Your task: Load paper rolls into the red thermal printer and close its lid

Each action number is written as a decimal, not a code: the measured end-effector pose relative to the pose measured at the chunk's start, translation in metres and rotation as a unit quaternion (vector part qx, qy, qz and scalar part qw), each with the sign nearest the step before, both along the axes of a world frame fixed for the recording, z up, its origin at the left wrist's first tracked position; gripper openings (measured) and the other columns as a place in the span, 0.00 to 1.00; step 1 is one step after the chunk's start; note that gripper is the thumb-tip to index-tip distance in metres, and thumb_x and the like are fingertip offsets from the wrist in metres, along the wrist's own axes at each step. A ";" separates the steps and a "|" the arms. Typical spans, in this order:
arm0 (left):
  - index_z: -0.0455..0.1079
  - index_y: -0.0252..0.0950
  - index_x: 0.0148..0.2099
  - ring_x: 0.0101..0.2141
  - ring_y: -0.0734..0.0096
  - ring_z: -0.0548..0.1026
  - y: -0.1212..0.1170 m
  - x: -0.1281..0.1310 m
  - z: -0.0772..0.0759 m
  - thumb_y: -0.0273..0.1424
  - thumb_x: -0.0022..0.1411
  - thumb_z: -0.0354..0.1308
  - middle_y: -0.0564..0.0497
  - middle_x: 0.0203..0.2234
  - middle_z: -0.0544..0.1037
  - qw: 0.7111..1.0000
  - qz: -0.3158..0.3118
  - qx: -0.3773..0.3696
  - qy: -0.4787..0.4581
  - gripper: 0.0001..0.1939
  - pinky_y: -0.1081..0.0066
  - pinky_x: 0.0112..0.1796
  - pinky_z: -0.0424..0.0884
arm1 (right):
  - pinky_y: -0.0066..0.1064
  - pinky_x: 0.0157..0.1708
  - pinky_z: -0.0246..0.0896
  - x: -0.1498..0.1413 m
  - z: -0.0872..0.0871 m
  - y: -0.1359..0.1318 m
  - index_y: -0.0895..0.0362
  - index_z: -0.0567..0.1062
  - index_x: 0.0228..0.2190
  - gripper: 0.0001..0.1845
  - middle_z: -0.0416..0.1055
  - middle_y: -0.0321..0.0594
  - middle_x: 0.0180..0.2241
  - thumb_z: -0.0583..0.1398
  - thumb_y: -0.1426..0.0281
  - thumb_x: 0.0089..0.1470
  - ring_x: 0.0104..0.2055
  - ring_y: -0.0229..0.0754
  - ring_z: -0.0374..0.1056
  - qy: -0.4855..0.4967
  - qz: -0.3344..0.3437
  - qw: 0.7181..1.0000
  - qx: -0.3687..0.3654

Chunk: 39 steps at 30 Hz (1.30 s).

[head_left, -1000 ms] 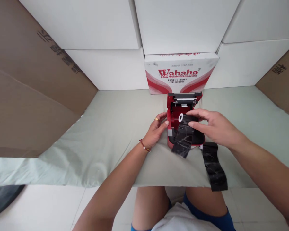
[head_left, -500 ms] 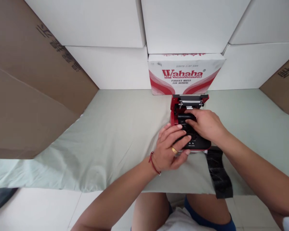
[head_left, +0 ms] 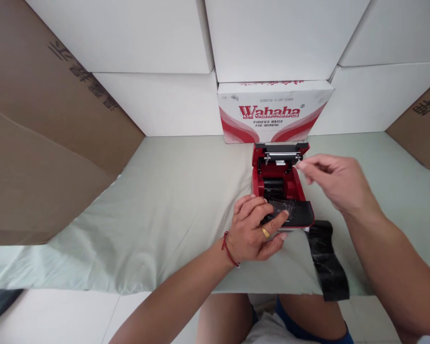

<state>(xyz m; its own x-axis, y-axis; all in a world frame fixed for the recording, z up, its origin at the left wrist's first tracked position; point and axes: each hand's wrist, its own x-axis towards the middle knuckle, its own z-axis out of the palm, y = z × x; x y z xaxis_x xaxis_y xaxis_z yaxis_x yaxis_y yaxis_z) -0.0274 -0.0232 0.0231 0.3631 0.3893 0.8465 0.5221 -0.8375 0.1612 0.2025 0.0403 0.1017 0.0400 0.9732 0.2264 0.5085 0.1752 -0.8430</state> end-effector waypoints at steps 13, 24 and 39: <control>0.80 0.40 0.55 0.53 0.65 0.79 -0.004 0.006 0.000 0.29 0.69 0.60 0.50 0.41 0.83 0.999 -0.019 0.024 0.031 0.15 0.59 0.69 0.63 | 0.48 0.66 0.69 0.010 -0.021 -0.015 0.46 0.77 0.65 0.23 0.83 0.43 0.56 0.54 0.59 0.77 0.61 0.48 0.77 -0.052 0.065 0.969 0.232; 0.71 0.42 0.70 0.58 0.59 0.80 0.005 -0.008 -0.007 0.39 0.76 0.55 0.45 0.47 0.86 0.999 -0.029 -0.011 -0.026 0.25 0.53 0.69 0.63 | 0.51 0.72 0.64 0.020 -0.056 -0.052 0.51 0.81 0.60 0.21 0.80 0.44 0.61 0.55 0.71 0.74 0.67 0.46 0.74 -0.131 0.163 0.951 0.229; 0.66 0.49 0.69 0.59 0.58 0.80 0.035 -0.026 -0.028 0.41 0.68 0.64 0.48 0.49 0.85 0.912 -0.113 -0.297 -0.259 0.30 0.54 0.63 0.72 | 0.56 0.68 0.65 0.010 -0.062 -0.065 0.54 0.82 0.54 0.18 0.84 0.49 0.55 0.58 0.61 0.72 0.62 0.54 0.74 -0.080 0.184 0.922 0.332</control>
<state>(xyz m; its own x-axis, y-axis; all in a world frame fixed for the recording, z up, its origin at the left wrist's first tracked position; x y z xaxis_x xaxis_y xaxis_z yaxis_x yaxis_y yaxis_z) -0.0537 0.0118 -0.0053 0.1025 0.8002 0.5908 0.0723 -0.5984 0.7979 0.2121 -0.0251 0.0398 -0.3512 0.5584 0.7516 0.4197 0.8114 -0.4067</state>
